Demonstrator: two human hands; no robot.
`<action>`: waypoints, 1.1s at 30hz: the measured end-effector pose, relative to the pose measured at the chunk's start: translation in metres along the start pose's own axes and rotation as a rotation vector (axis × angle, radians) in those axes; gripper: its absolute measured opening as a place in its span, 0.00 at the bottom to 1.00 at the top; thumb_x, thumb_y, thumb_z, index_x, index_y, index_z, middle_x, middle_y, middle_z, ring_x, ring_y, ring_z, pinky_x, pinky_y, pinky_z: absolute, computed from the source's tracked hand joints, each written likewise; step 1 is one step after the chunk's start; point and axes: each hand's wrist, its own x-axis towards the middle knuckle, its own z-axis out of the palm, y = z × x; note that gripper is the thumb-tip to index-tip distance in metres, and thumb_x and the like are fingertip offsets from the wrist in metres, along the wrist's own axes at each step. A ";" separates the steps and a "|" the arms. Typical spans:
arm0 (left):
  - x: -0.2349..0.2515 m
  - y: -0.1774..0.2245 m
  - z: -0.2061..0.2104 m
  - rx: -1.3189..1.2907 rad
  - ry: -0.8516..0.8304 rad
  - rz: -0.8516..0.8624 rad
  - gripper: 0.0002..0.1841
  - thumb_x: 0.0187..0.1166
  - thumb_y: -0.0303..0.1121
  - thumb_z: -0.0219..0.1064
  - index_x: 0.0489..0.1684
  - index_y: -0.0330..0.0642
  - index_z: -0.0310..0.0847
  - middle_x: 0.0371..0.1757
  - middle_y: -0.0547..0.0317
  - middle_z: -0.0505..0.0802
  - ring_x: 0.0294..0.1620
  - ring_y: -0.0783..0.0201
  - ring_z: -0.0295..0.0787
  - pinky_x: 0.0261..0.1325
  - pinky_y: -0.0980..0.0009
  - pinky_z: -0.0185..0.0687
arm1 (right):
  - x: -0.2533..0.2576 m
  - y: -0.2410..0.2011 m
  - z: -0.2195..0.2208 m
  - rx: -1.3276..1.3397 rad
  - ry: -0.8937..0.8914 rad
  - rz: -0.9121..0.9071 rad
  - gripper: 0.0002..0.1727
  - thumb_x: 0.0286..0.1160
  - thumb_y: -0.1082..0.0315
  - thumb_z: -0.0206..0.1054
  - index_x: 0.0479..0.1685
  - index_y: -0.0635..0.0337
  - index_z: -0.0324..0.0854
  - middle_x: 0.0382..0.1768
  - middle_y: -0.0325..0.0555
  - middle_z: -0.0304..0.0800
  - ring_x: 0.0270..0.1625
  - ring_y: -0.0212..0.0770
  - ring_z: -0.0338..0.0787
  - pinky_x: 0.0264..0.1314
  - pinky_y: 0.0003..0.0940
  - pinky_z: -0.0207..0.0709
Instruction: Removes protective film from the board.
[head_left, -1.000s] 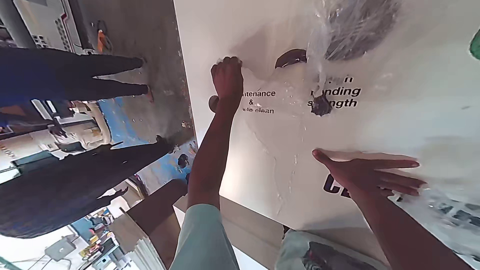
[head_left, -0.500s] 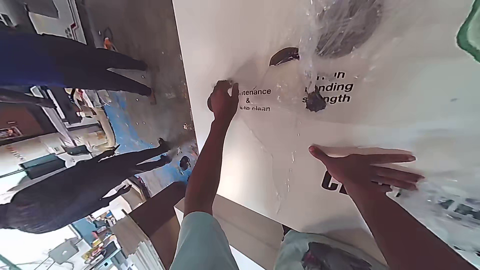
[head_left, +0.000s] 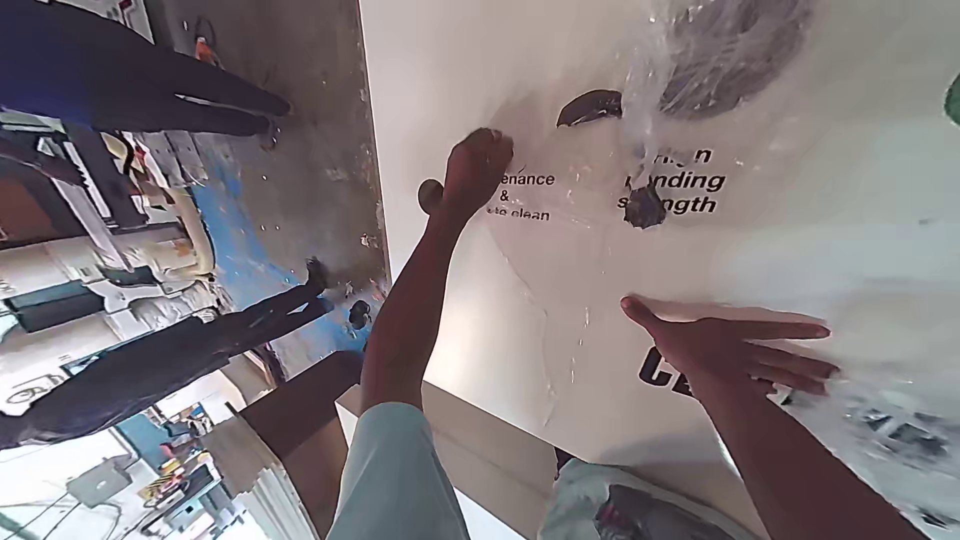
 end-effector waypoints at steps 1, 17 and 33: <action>-0.009 -0.003 0.000 -0.029 -0.003 0.017 0.18 0.87 0.34 0.56 0.49 0.25 0.85 0.48 0.38 0.93 0.54 0.49 0.91 0.62 0.53 0.82 | -0.001 0.000 0.000 0.002 0.013 0.002 1.01 0.19 0.08 0.71 0.90 0.65 0.07 0.89 0.81 0.15 0.92 0.78 0.30 0.88 0.71 0.36; -0.022 0.020 0.074 0.246 0.325 0.143 0.15 0.85 0.33 0.59 0.48 0.30 0.89 0.51 0.40 0.93 0.58 0.42 0.88 0.68 0.48 0.75 | -0.002 0.003 0.000 0.007 -0.001 -0.024 1.00 0.24 0.11 0.73 0.90 0.66 0.06 0.89 0.79 0.12 0.92 0.76 0.31 0.87 0.71 0.39; -0.057 0.067 0.035 -0.346 -0.250 -0.023 0.23 0.92 0.34 0.48 0.40 0.26 0.87 0.37 0.41 0.91 0.44 0.50 0.90 0.53 0.51 0.82 | -0.003 0.001 -0.005 -0.040 -0.019 -0.034 0.97 0.29 0.11 0.72 0.90 0.69 0.08 0.90 0.80 0.18 0.92 0.76 0.37 0.88 0.70 0.40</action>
